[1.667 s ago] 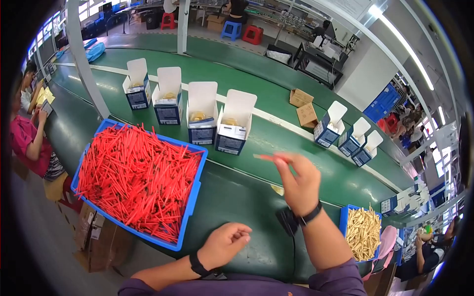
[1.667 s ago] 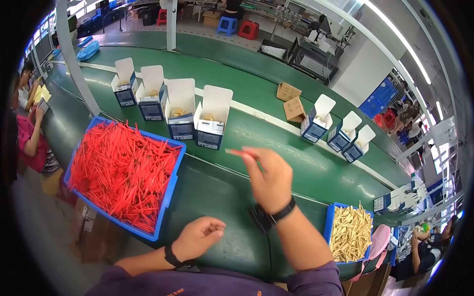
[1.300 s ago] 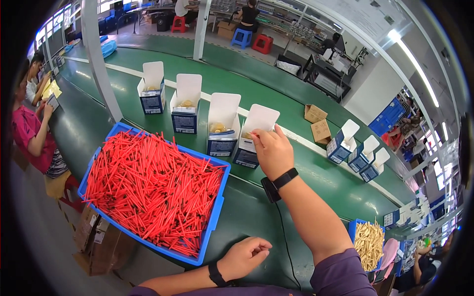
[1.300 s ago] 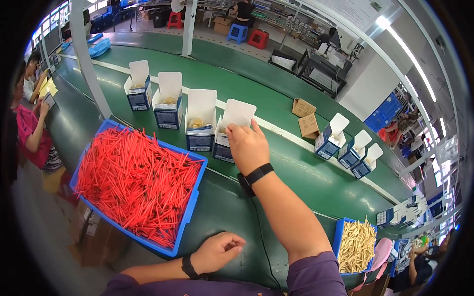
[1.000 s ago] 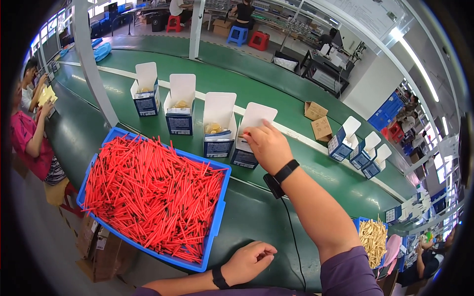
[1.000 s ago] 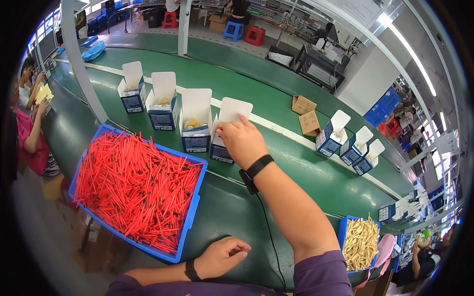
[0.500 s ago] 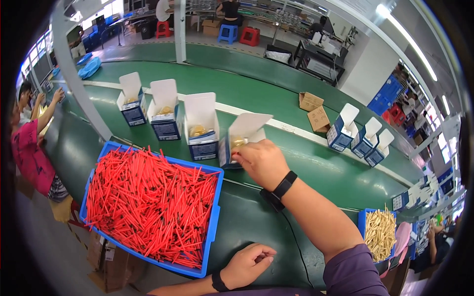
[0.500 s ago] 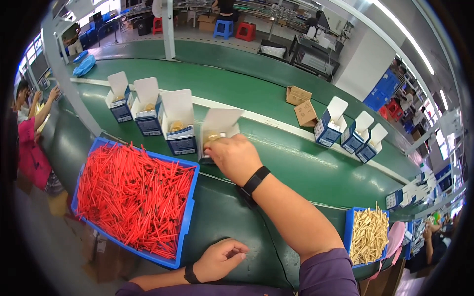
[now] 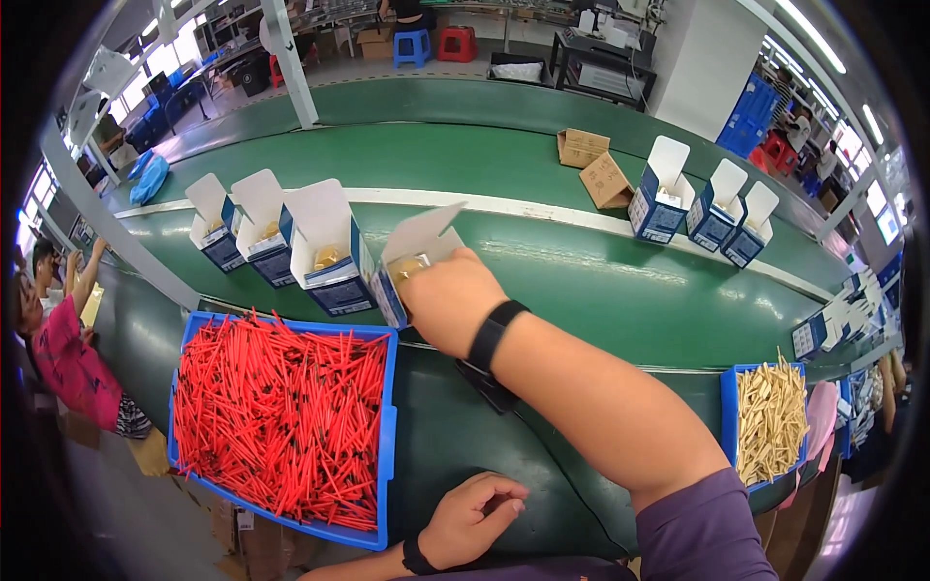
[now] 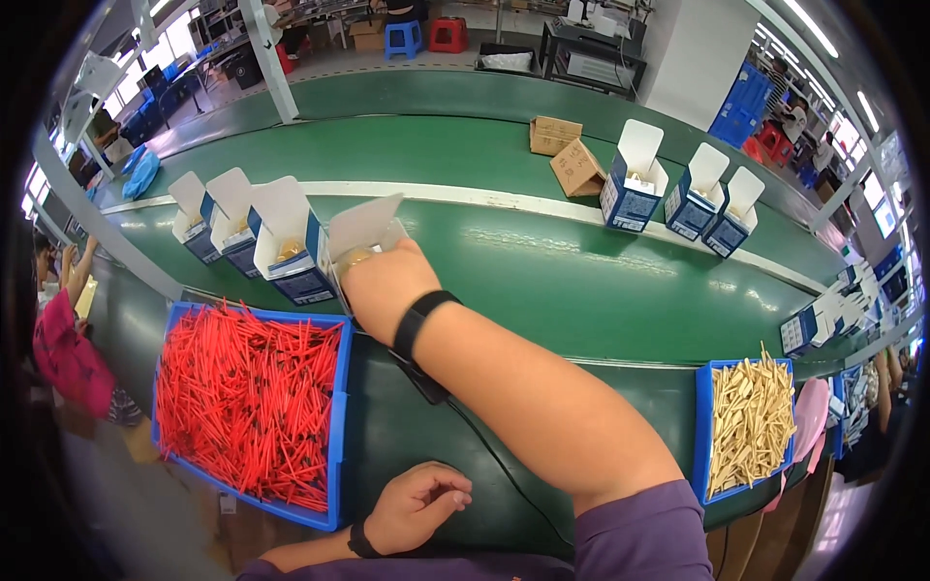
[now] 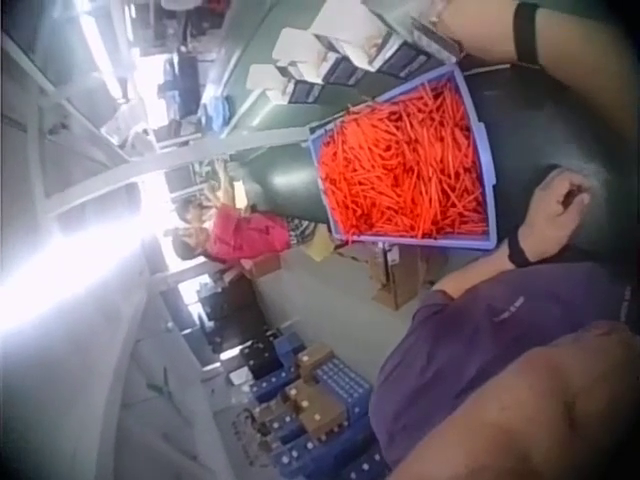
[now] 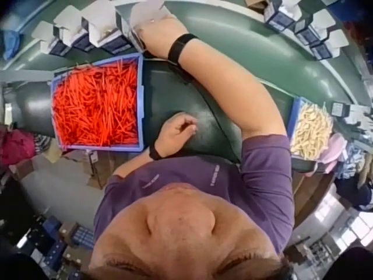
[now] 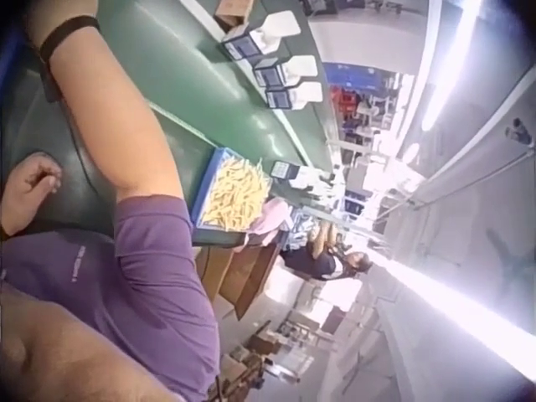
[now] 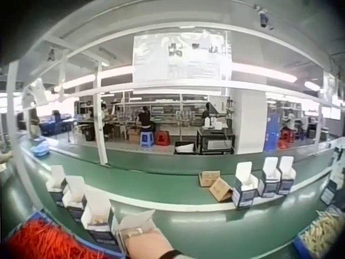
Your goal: Assembling small components by joining yellow rods with red caps and placing them into boxes at a factory assembly line.
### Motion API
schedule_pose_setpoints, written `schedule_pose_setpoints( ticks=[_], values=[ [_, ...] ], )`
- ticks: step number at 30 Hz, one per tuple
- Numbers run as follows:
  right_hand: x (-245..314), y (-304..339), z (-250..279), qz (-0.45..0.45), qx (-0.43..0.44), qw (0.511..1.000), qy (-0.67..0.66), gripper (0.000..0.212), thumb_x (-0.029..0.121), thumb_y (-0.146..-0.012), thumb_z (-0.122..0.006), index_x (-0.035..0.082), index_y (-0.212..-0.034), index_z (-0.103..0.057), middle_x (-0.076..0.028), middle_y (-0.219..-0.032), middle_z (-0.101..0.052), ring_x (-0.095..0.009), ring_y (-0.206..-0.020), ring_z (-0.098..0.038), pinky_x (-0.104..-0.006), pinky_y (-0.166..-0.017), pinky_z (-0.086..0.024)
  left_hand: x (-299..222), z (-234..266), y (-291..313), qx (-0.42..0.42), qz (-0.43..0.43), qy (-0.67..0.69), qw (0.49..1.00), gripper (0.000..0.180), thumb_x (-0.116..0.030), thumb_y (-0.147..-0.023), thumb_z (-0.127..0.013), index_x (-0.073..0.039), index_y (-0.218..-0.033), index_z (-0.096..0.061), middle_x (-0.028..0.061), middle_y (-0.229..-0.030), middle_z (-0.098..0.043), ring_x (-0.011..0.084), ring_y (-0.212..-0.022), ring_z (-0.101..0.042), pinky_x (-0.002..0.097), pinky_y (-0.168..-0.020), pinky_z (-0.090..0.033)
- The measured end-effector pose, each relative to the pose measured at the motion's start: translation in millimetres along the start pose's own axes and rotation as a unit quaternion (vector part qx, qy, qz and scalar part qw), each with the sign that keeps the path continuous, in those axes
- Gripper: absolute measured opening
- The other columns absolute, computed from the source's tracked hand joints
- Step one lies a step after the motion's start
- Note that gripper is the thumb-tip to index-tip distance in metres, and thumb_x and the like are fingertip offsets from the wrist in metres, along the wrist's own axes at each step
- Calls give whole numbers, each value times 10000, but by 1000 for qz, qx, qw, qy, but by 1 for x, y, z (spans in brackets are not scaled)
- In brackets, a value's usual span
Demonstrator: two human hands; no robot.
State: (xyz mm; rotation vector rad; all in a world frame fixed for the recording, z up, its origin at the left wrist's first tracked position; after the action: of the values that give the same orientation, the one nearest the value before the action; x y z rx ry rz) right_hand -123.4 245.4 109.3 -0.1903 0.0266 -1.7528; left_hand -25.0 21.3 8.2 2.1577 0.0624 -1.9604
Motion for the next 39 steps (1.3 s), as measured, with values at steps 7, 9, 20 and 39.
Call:
schedule_pose_setpoints(
  ticks=[7,9,20,39],
  values=[
    [0,-35,-6,26,32,999,-9,151,185,-866,-607,105,-928,-720,-137,-855,-743,-340,-832,-719,-492,-925,-473,4,-4,-2,-27,10,38,999,179,-61,-972,-650,0,-1141,-654,64,-1046,-667,114,-902,-666,254,-811,-545],
    [-4,-34,-4,0,17,998,-58,184,188,-883,-595,93,-994,-707,-138,-866,-743,-346,-847,-719,-528,-997,-458,4,-6,-1,-14,28,26,999,179,-26,-992,-616,15,-1167,-626,60,-1079,-658,111,-941,-668,247,-836,-549],
    [19,18,11,115,-201,971,-55,316,154,-889,-672,113,-1202,-661,-125,-1136,-710,-311,-1110,-655,-589,-1166,-328,-28,-5,27,-42,-42,-37,998,217,-60,-964,-665,-7,-1174,-656,64,-1046,-668,126,-913,-671,262,-813,-542],
    [-83,429,68,-451,-272,847,-73,306,150,-838,-761,36,-1119,-721,-111,-862,-670,-225,-751,-645,-340,-730,-542,-74,158,66,-232,-59,-684,689,398,1,-716,-776,22,-1083,-622,208,-965,-603,426,-944,-587,482,-845,-481]
  ],
)
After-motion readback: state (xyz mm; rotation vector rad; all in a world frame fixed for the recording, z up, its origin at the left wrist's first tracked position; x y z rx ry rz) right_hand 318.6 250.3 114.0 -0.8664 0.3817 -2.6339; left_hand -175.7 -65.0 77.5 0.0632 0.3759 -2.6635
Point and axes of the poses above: each hand's wrist, its own y-axis away from the middle knuckle, its own z-axis out of the back of the hand, x = y × z, the point moved 2 cm from there along -y, towards the middle knuckle
